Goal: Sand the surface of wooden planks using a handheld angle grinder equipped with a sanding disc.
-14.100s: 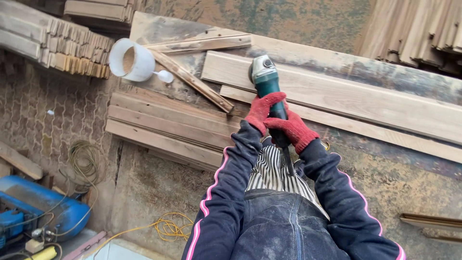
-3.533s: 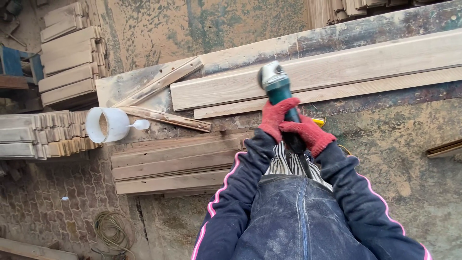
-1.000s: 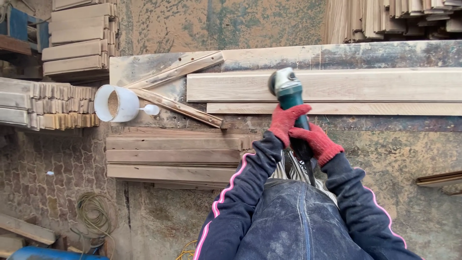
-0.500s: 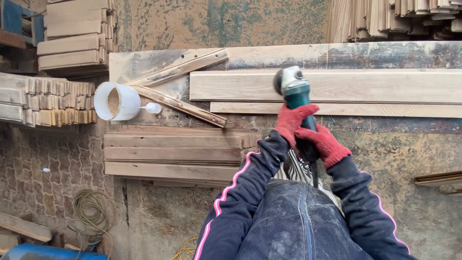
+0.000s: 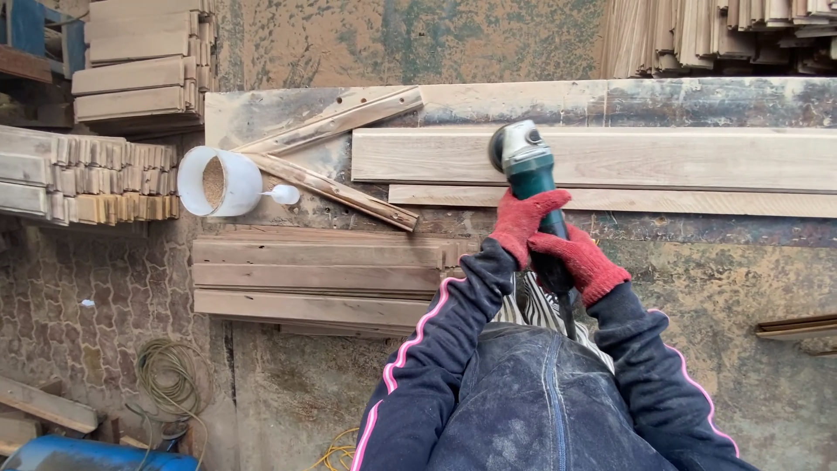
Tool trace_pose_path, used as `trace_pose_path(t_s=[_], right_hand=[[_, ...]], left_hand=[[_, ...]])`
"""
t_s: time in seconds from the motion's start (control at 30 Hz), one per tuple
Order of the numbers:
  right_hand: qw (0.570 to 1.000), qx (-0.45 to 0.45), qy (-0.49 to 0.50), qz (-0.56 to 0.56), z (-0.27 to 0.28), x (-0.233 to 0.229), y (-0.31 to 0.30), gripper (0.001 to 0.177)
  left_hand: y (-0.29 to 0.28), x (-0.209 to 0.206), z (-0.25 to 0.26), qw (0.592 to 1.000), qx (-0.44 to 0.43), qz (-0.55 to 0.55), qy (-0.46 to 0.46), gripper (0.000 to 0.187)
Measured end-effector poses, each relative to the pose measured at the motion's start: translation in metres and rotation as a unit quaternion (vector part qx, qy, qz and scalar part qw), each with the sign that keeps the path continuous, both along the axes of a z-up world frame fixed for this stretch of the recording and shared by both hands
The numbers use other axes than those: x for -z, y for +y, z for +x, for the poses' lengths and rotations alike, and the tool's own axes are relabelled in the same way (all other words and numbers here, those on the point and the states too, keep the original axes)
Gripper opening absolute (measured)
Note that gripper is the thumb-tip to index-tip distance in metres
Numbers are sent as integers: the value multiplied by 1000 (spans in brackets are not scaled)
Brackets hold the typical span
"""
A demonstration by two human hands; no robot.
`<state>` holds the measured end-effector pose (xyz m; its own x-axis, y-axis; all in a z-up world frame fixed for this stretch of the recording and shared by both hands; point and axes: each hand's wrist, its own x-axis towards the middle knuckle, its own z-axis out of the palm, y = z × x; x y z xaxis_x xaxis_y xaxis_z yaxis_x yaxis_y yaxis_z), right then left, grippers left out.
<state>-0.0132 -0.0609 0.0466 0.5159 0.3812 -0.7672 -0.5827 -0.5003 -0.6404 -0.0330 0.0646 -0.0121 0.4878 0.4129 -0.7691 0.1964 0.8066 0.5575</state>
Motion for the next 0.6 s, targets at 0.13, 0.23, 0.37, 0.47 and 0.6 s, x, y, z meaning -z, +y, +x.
trace_pose_path(t_s=[0.13,0.23,0.37,0.47,0.6], right_hand=[[996,5,-61,-72,-7,-55,-6,50],[993,44,-69,-80,-12,-89,-2,45],[998,54,-44,-4,-13,-58,-3,42],[999,10,-38,14,-18,-48,15,43],[998,-21,31,58,-24,-32,50,43]], left_hand=[[-27,-11,22,999,16,-31,-35,62],[-37,-1,29,998,45,-34,-37,63],[-24,6,19,999,40,-17,-27,65],[3,4,-3,1000,-5,-16,-25,65],[40,7,-31,998,-62,3,1,68]])
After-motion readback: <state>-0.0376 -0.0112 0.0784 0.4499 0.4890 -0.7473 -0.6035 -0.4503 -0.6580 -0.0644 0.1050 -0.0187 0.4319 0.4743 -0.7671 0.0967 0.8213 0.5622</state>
